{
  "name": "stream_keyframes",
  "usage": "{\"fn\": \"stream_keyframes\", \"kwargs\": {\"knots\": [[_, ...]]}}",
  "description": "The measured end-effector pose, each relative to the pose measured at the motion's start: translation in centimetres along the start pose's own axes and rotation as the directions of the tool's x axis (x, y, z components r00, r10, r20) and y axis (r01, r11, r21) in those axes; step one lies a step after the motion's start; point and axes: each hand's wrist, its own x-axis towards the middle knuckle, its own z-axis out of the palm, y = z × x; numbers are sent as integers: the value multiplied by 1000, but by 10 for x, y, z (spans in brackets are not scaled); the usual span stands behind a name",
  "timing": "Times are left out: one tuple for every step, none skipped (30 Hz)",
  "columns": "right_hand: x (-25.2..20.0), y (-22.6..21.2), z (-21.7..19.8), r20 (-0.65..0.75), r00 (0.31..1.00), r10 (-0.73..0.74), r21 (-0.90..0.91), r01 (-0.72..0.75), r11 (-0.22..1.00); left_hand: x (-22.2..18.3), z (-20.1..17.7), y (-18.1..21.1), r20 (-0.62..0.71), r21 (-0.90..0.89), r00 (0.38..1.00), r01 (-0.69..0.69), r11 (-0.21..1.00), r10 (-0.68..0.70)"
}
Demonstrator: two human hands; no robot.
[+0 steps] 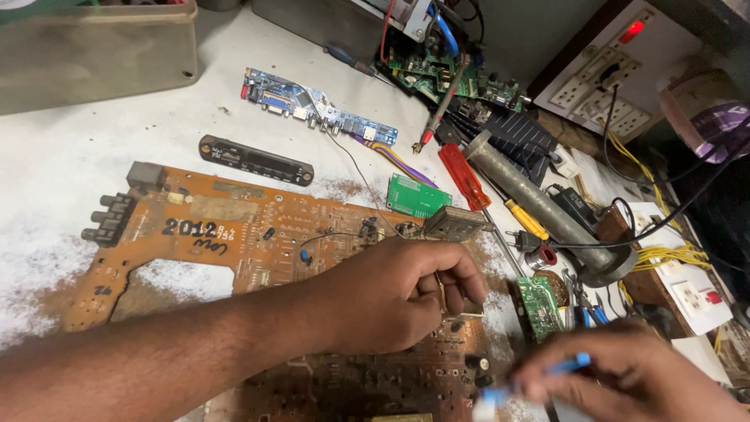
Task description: The person manipulates components on a circuit board by hand and using a tool.
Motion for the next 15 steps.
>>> {"fn": "stream_keyframes", "kwargs": {"knots": [[1,1,1,-60,989,-136,-5,135,991,0,0,0,1,-1,1000,1,1000,-1],[4,3,-1,-72,997,-13,-68,8,998,-1,0,-1,-4,-1,1000,-6,1000,6],[3,3,-2,-86,995,51,-99,-60,993,0,0,-2,-7,-3,1000,-16,1000,16],[2,4,-3,-97,989,115,-129,-127,983,0,0,-2,-3,-5,1000,-17,1000,17],[0,4,-5,-151,914,376,-165,-398,902,0,-1,-2,7,-11,999,-40,999,41],[-2,5,-7,-189,850,493,-174,-523,835,0,-1,-2,17,-16,998,-64,998,64],[-3,8,-8,-220,770,599,-176,-636,752,-1,-2,-2,15,-15,998,-62,998,62],[-4,11,-11,-292,742,603,-81,-647,758,-1,-2,-2,25,-18,999,-27,999,27],[-9,15,-11,-328,722,609,-31,-653,757,-1,-2,-2,39,-23,999,7,1000,-6],[-13,18,-10,-362,701,615,19,-654,756,0,-1,-2,43,-25,999,7,1000,-6],[-18,19,-8,-379,833,403,28,-426,905,1,-1,-2,28,-20,999,-17,1000,18],[-19,18,-6,-396,872,287,32,-299,954,1,-1,-2,13,-14,999,-41,999,41],[-18,15,-5,-406,899,163,33,-163,986,1,-1,-1,16,-12,999,-42,999,42],[-11,11,-2,-281,955,97,-84,-125,989,1,-1,0,12,-14,1000,-16,1000,17],[-5,6,0,-214,974,69,-140,-101,985,0,0,1,9,-18,1000,10,1000,-9]]}}
